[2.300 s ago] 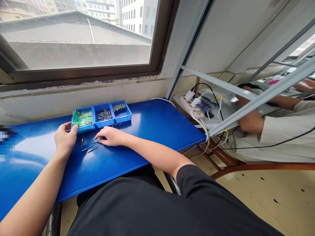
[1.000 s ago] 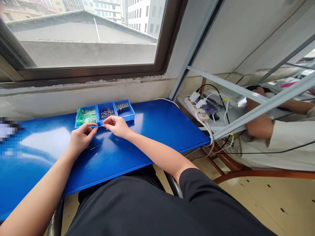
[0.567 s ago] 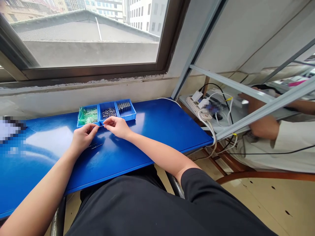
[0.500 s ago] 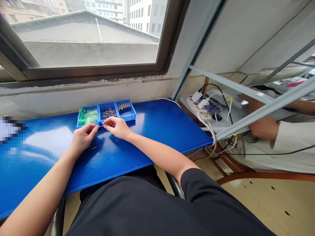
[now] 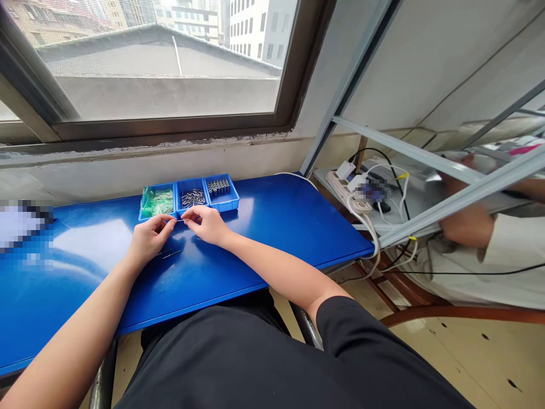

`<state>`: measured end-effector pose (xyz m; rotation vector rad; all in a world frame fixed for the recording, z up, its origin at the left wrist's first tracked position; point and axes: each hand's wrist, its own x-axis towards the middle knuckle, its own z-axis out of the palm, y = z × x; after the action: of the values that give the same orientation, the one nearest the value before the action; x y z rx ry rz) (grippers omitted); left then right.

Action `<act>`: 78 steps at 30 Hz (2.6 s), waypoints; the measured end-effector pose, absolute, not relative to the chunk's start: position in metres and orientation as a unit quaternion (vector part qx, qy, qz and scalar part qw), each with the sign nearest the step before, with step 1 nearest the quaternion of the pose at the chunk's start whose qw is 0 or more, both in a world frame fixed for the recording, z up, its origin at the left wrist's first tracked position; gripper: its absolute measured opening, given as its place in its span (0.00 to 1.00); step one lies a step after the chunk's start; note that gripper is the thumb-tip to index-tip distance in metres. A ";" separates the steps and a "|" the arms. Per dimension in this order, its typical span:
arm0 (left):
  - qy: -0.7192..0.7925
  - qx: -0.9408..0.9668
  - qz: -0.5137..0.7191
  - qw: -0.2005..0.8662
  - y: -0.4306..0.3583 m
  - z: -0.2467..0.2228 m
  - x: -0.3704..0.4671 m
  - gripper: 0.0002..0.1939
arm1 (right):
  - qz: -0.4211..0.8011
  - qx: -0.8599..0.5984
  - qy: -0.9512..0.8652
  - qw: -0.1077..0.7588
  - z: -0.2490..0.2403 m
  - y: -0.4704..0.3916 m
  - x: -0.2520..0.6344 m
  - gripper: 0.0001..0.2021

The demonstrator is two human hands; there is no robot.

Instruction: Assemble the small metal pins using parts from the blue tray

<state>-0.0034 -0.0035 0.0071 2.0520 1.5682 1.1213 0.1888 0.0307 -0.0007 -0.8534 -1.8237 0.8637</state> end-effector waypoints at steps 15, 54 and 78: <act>0.544 0.727 0.385 0.166 -0.002 0.007 -0.004 0.16 | 0.359 -0.353 -0.740 0.445 -0.001 0.030 0.188 0.07; 0.532 0.742 0.362 0.187 -0.003 0.007 -0.005 0.19 | 0.338 -0.349 -0.767 0.419 0.000 0.029 0.189 0.07; 0.511 0.743 0.390 0.187 -0.005 0.008 -0.003 0.17 | 0.304 -0.349 -0.783 0.415 0.002 0.029 0.188 0.06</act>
<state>-0.0025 -0.0051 0.0083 2.0905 1.4377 1.0989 0.1883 0.0286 0.0023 -0.8766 -1.9677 0.7624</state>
